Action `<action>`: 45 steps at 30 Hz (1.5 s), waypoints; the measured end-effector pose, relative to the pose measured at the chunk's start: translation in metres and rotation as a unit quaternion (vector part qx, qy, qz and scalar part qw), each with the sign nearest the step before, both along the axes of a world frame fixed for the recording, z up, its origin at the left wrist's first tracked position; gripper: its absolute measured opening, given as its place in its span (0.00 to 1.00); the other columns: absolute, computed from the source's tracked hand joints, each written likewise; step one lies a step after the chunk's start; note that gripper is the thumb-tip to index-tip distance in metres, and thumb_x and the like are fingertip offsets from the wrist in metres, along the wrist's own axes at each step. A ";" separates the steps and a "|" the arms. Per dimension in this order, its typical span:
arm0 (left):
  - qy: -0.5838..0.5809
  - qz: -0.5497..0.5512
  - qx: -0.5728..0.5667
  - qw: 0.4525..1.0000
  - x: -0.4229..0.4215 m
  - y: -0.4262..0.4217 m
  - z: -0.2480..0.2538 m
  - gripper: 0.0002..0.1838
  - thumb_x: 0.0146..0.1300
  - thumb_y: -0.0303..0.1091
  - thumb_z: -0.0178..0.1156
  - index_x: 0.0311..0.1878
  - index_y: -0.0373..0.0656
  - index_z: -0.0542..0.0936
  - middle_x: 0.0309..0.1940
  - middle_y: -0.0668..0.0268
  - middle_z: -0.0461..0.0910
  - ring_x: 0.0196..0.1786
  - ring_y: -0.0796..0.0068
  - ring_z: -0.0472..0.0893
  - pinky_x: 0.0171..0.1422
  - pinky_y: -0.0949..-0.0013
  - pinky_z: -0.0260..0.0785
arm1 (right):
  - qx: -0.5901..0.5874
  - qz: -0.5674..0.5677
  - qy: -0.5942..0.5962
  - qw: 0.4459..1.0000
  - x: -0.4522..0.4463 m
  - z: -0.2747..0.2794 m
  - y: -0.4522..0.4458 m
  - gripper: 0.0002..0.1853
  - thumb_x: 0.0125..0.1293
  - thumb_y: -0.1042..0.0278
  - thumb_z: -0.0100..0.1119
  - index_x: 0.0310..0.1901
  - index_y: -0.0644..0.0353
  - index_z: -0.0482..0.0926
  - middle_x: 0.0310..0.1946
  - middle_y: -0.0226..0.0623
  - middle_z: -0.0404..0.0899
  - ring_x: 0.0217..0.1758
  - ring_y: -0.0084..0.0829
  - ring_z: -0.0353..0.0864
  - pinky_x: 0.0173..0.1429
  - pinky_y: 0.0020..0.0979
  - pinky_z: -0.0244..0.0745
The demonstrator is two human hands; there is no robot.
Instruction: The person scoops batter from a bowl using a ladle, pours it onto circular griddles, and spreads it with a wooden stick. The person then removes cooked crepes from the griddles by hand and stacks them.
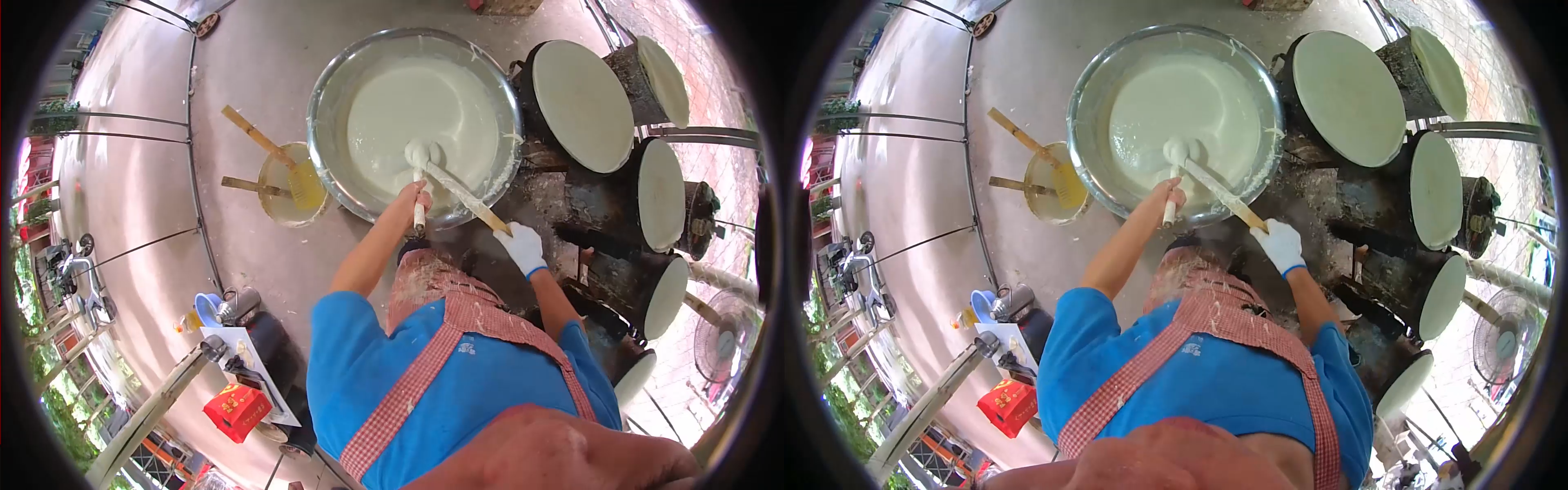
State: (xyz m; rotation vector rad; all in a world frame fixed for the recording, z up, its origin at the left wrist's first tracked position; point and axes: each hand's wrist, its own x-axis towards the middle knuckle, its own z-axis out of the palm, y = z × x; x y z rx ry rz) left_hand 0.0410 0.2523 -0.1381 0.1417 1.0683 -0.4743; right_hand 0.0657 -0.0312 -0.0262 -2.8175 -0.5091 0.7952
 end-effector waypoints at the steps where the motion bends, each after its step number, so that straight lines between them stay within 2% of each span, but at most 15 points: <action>1: 0.020 0.073 -0.096 0.993 0.002 -0.001 0.026 0.11 0.62 0.37 0.51 0.30 0.46 0.60 0.12 0.72 0.59 0.08 0.83 0.56 0.07 0.78 0.48 | 0.013 -0.026 0.007 1.000 -0.007 0.009 -0.005 0.21 0.54 0.45 0.55 0.33 0.58 0.77 0.25 0.48 0.78 0.33 0.46 0.78 0.39 0.43 0.70; 8: -0.274 0.017 0.105 0.956 -0.002 0.014 0.290 0.11 0.63 0.41 0.52 0.32 0.46 0.65 0.12 0.75 0.55 0.09 0.88 0.52 0.06 0.84 0.46 | 0.259 -0.028 -0.256 0.931 -0.002 0.110 0.001 0.15 0.55 0.54 0.58 0.36 0.58 0.77 0.25 0.43 0.79 0.27 0.42 0.78 0.29 0.39 0.71; 12: -0.396 -0.051 0.130 0.908 -0.002 0.045 0.387 0.06 0.64 0.40 0.50 0.39 0.51 0.68 0.13 0.76 0.53 0.09 0.88 0.52 0.06 0.84 0.46 | 0.345 -0.017 -0.472 0.811 0.052 0.166 0.010 0.17 0.53 0.57 0.62 0.41 0.59 0.78 0.30 0.43 0.79 0.30 0.42 0.79 0.33 0.36 0.73; 16: -0.515 -0.100 0.396 0.754 0.006 0.071 0.451 0.10 0.63 0.37 0.51 0.47 0.58 0.66 0.13 0.73 0.57 0.10 0.86 0.57 0.07 0.82 0.49 | 0.425 -0.090 -0.493 0.753 0.080 0.208 0.018 0.19 0.51 0.58 0.65 0.41 0.62 0.78 0.34 0.46 0.79 0.35 0.42 0.79 0.39 0.35 0.73; 17: -0.556 -0.082 0.486 0.669 0.015 0.080 0.454 0.11 0.63 0.37 0.51 0.47 0.58 0.65 0.14 0.73 0.59 0.10 0.85 0.58 0.07 0.81 0.50 | 0.433 -0.110 -0.446 0.776 0.076 0.212 0.021 0.19 0.51 0.58 0.64 0.41 0.63 0.78 0.33 0.46 0.79 0.35 0.39 0.80 0.39 0.34 0.72; 19: -0.457 -0.071 0.554 0.693 0.032 0.081 0.425 0.22 0.61 0.41 0.54 0.57 0.62 0.60 0.13 0.78 0.61 0.10 0.88 0.62 0.08 0.84 0.52 | 0.524 -0.098 -0.327 0.780 0.064 0.200 0.029 0.18 0.53 0.62 0.62 0.42 0.65 0.77 0.33 0.44 0.80 0.37 0.30 0.79 0.42 0.30 0.71; 21: -0.440 -0.194 0.397 0.782 0.037 0.109 0.351 0.12 0.62 0.43 0.53 0.47 0.63 0.64 0.13 0.77 0.61 0.09 0.88 0.60 0.08 0.84 0.51 | 0.571 -0.130 -0.158 0.795 0.056 0.122 0.033 0.18 0.54 0.63 0.62 0.43 0.65 0.76 0.31 0.40 0.78 0.38 0.27 0.76 0.45 0.28 0.69; 24: -0.355 -0.237 0.098 0.899 0.032 0.087 0.302 0.06 0.64 0.42 0.50 0.37 0.55 0.67 0.12 0.76 0.56 0.08 0.86 0.55 0.07 0.84 0.49 | 0.394 -0.305 0.026 0.867 -0.003 0.082 0.013 0.20 0.50 0.54 0.63 0.38 0.63 0.79 0.23 0.36 0.78 0.29 0.30 0.77 0.37 0.30 0.71; 27: -0.133 -0.155 -0.049 0.978 0.035 0.057 0.288 0.12 0.65 0.43 0.48 0.32 0.45 0.69 0.12 0.75 0.57 0.08 0.85 0.54 0.07 0.82 0.46 | 0.337 -0.311 -0.066 0.886 -0.072 0.077 -0.031 0.21 0.49 0.48 0.60 0.35 0.60 0.80 0.25 0.43 0.79 0.29 0.38 0.79 0.33 0.32 0.70; 30: -0.327 -0.406 -0.021 0.853 0.057 0.026 0.291 0.14 0.65 0.45 0.47 0.33 0.44 0.71 0.11 0.75 0.57 0.08 0.85 0.55 0.07 0.82 0.46 | 0.331 -0.428 -0.115 0.833 -0.132 0.108 -0.066 0.18 0.51 0.52 0.61 0.37 0.58 0.80 0.20 0.36 0.77 0.21 0.26 0.76 0.27 0.28 0.70; 33: -0.403 -0.436 -0.034 0.804 0.072 -0.057 0.266 0.19 0.65 0.49 0.46 0.30 0.41 0.73 0.11 0.74 0.57 0.08 0.85 0.55 0.07 0.81 0.45 | 0.424 -0.530 -0.107 0.727 -0.170 0.119 -0.091 0.17 0.52 0.54 0.62 0.38 0.57 0.79 0.19 0.29 0.74 0.17 0.20 0.72 0.21 0.22 0.67; 36: -0.232 -0.490 -0.190 0.818 0.065 -0.165 0.252 0.13 0.66 0.44 0.45 0.41 0.45 0.71 0.12 0.74 0.56 0.10 0.85 0.55 0.11 0.82 0.48 | 0.441 -0.604 -0.064 0.661 -0.224 0.090 -0.129 0.16 0.52 0.53 0.62 0.36 0.57 0.80 0.20 0.31 0.75 0.20 0.22 0.74 0.24 0.26 0.68; 38: -0.105 -0.507 -0.298 0.802 0.049 -0.231 0.237 0.09 0.67 0.37 0.44 0.37 0.43 0.69 0.14 0.74 0.56 0.13 0.86 0.55 0.14 0.80 0.50 | 0.301 -0.559 -0.207 0.744 -0.278 0.042 -0.146 0.20 0.51 0.49 0.58 0.33 0.59 0.80 0.28 0.44 0.78 0.32 0.44 0.77 0.38 0.36 0.71; 42: 0.009 -0.554 -0.263 0.790 -0.010 -0.351 0.172 0.11 0.68 0.33 0.42 0.44 0.34 0.65 0.15 0.72 0.57 0.12 0.84 0.57 0.14 0.81 0.55 | 0.221 -0.705 -0.146 0.658 -0.403 0.019 -0.146 0.23 0.51 0.44 0.55 0.34 0.58 0.80 0.28 0.47 0.77 0.35 0.45 0.77 0.39 0.39 0.70; 45: 0.081 -0.608 -0.356 0.705 -0.076 -0.446 0.149 0.19 0.70 0.41 0.36 0.53 0.33 0.61 0.15 0.68 0.61 0.10 0.79 0.58 0.13 0.77 0.59 | 0.191 -0.829 -0.147 0.504 -0.484 0.047 -0.120 0.22 0.52 0.46 0.55 0.35 0.58 0.79 0.28 0.47 0.78 0.35 0.44 0.78 0.39 0.39 0.70</action>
